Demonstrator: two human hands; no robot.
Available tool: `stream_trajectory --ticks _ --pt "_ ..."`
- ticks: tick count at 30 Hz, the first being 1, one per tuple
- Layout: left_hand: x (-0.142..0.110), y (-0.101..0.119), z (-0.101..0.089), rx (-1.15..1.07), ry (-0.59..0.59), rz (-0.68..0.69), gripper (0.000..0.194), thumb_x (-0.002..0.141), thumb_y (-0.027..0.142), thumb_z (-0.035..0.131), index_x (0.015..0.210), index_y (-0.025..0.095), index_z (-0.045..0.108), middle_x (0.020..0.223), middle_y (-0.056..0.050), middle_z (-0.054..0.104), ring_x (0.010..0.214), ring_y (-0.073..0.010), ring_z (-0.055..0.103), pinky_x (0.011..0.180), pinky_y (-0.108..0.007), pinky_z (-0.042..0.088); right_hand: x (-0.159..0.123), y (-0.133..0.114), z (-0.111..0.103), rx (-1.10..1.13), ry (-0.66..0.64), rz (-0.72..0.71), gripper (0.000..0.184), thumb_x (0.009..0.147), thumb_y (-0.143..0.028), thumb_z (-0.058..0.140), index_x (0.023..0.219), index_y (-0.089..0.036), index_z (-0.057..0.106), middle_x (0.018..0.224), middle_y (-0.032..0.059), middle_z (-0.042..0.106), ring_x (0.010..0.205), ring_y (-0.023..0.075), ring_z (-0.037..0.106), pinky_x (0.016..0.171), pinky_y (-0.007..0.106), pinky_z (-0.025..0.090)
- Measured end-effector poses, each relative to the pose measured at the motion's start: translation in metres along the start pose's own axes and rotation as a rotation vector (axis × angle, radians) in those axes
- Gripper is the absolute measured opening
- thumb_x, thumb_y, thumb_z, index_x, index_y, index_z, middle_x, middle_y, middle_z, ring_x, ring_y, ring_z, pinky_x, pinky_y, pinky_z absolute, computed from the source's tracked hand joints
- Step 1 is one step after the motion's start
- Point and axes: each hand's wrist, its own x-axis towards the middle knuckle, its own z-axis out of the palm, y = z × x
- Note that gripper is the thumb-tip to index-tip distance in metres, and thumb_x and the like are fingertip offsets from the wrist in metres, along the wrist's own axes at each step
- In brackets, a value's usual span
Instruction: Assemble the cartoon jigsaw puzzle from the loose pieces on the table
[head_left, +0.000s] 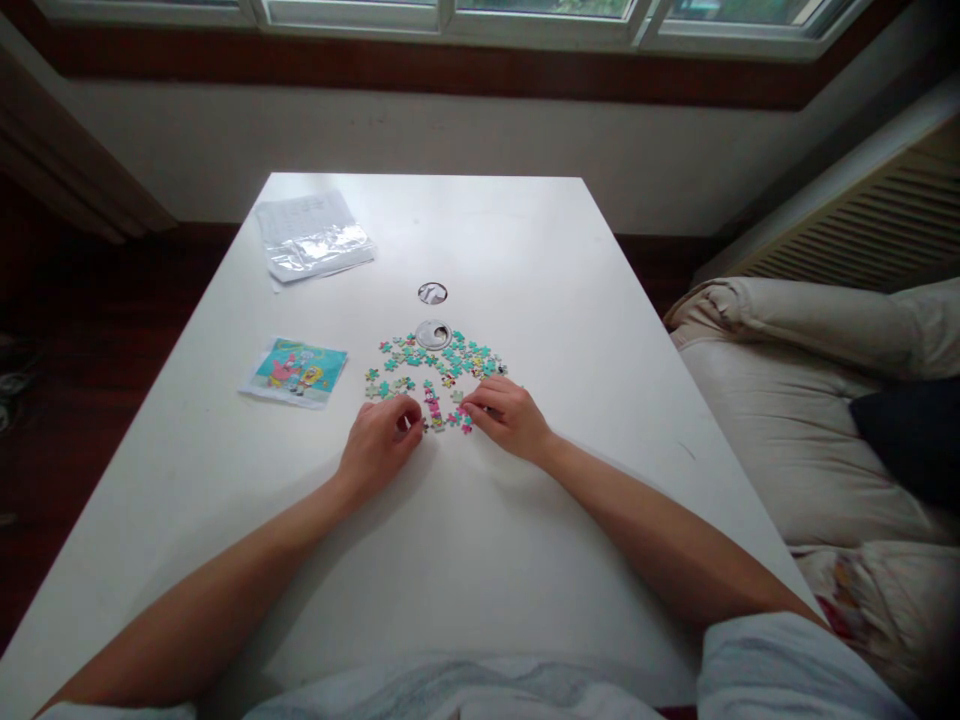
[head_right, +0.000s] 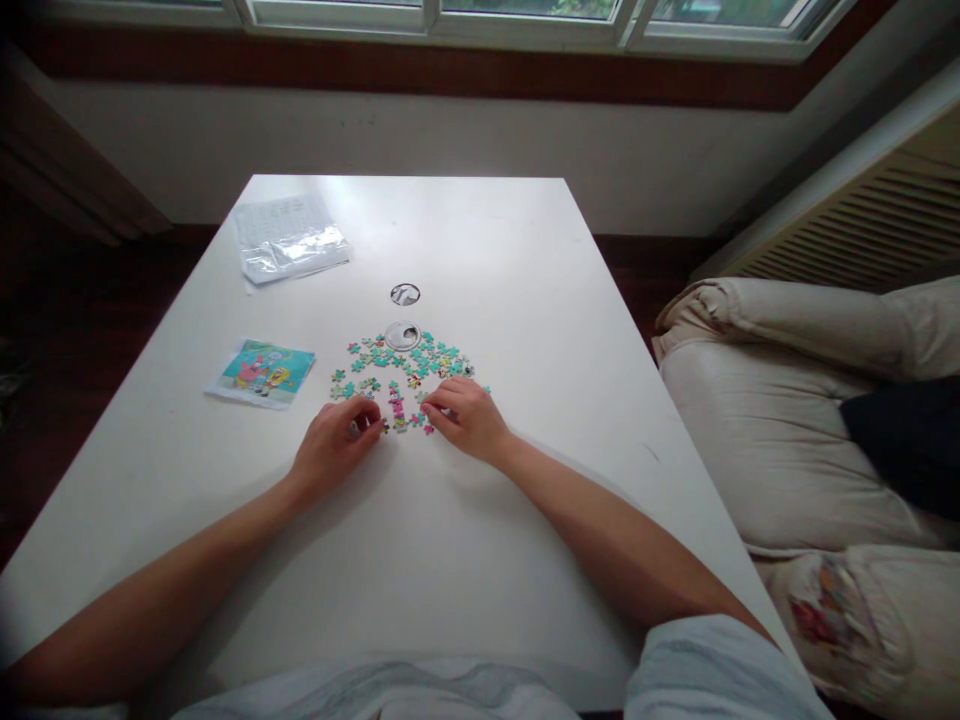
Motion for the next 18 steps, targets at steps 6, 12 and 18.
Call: stream_trajectory --ticks 6,12,18 --pt "-0.0003 -0.0045 0.0002 -0.015 0.051 0.095 0.021 0.098 0.021 0.055 0.109 0.027 0.072 0.091 0.0 0.072 0.084 -0.0174 0.065 0.085 -0.034 0.044 -0.0001 -0.0002 0.0002 -0.002 0.001 -0.002 0.025 0.103 -0.033 0.056 0.087 -0.021 0.07 0.073 0.003 0.064 0.074 0.0182 0.056 0.074 0.034 0.044" --pt "-0.0008 -0.0053 0.0003 -0.001 0.073 0.011 0.005 0.093 0.023 0.062 0.092 0.024 0.067 0.084 0.003 0.073 0.077 -0.017 0.066 0.086 -0.034 0.043 0.0003 -0.0012 -0.0002 -0.001 0.005 -0.003 0.026 0.104 -0.033 0.056 0.086 -0.021 0.071 0.072 0.003 0.064 0.073 0.0177 0.056 0.073 0.034 0.044" --pt "-0.0006 -0.0032 -0.0009 0.042 0.048 0.004 0.006 0.091 0.023 0.062 0.086 0.024 0.066 0.08 0.002 0.071 0.079 -0.0188 0.065 0.087 -0.036 0.042 -0.0004 0.0002 -0.0006 -0.002 -0.003 0.002 0.026 0.104 -0.033 0.056 0.087 -0.02 0.071 0.072 0.0028 0.063 0.073 0.0176 0.055 0.073 0.033 0.043"
